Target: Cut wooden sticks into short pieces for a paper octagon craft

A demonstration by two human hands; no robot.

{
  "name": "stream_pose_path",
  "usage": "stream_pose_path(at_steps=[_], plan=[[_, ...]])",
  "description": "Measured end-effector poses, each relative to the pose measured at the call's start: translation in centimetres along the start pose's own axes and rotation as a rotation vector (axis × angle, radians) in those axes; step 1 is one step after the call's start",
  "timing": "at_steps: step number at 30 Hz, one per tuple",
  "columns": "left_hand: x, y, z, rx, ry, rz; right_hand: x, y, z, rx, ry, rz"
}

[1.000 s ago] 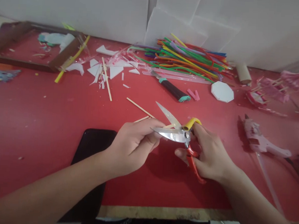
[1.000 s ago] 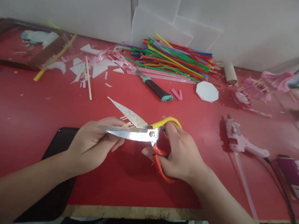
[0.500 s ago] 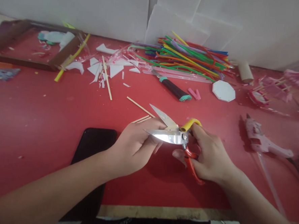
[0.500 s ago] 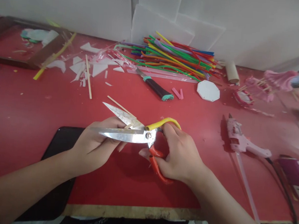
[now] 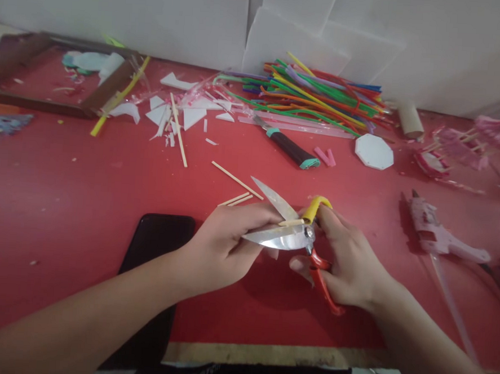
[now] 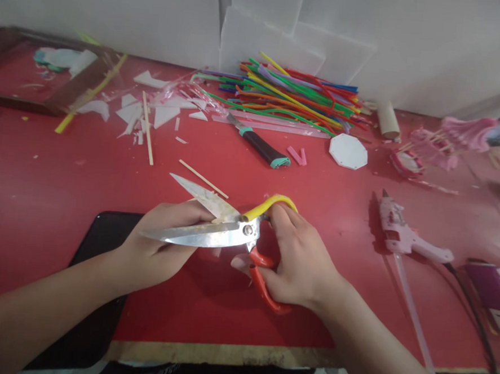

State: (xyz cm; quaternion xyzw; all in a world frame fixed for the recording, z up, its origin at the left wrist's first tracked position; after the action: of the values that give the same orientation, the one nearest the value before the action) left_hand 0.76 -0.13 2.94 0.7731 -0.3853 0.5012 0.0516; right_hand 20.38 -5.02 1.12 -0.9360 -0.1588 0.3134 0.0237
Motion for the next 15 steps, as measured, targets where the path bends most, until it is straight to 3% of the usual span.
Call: stream_pose_path(at_steps=[15], plan=[[-0.27, 0.35, 0.50, 0.017, -0.027, 0.043, -0.24, 0.39, 0.28, 0.055, 0.299, -0.034]])
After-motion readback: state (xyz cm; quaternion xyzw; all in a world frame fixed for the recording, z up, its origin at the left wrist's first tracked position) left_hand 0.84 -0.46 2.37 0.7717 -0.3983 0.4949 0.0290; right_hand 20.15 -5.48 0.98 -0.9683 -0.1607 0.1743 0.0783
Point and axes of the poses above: each hand's wrist, its own y-axis away from the middle knuckle, its own z-axis out of the palm, x = y × z, the point moved 2 cm from there along -y, towards the middle knuckle, and after that the axes turned 5 degrees about -y, right-handed, at the moved point
